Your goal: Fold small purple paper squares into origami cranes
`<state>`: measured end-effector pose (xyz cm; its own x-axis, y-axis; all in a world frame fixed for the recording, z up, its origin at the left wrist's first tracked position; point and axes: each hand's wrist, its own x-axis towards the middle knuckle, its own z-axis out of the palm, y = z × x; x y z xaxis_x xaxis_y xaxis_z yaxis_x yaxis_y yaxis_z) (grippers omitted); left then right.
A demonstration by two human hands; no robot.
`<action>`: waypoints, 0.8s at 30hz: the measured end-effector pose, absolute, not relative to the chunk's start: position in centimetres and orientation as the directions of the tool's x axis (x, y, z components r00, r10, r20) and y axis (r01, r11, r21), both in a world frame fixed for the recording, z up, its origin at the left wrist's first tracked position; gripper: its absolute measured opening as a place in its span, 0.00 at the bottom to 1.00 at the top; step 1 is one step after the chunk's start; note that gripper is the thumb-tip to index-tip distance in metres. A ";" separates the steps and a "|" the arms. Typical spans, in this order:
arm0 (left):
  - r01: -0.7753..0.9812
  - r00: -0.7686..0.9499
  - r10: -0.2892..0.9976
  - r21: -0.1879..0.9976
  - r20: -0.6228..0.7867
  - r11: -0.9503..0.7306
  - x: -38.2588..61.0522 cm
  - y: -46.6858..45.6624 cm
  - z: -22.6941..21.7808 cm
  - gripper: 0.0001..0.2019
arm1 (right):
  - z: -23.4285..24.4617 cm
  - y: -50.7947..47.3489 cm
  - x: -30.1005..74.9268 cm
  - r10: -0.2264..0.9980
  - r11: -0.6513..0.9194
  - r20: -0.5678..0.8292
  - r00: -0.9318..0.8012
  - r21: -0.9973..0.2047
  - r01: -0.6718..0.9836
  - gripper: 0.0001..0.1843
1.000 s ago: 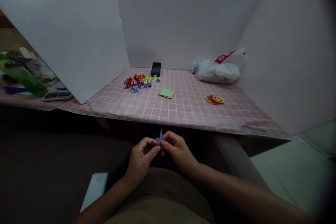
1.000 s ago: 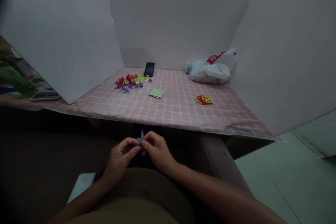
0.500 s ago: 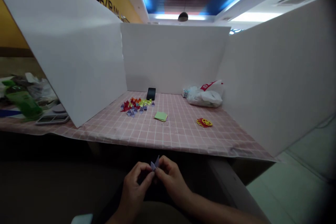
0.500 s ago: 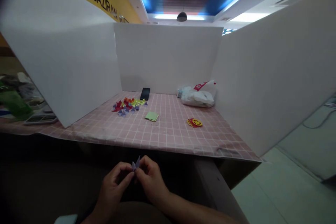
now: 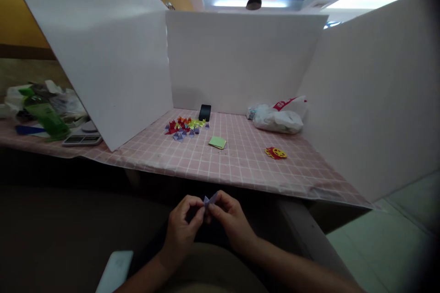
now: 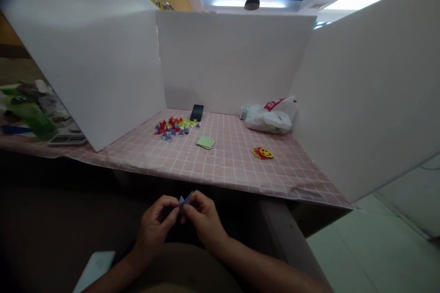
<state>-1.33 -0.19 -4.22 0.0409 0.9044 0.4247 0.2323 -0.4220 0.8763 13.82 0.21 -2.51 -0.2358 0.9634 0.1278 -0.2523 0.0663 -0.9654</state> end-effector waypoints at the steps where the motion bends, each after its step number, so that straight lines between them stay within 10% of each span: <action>1: 0.227 0.043 0.903 0.876 0.427 -0.425 -1.3 -0.2 -4.2 0.04 | -2.5 0.2 13.9 0.962 0.076 0.134 -0.240 -0.969 -0.235 0.13; 24: 0.184 0.124 0.979 0.965 0.163 -0.184 -1.4 -0.5 -3.7 0.12 | -3.0 0.4 14.6 0.976 0.100 0.107 -0.190 -0.994 -0.045 0.12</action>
<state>-1.40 -0.49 -3.70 0.1243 0.9787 0.1632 0.1842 -0.1844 0.9654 14.59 0.42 -2.96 -0.1897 0.9760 0.1067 -0.0449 0.1000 -0.9940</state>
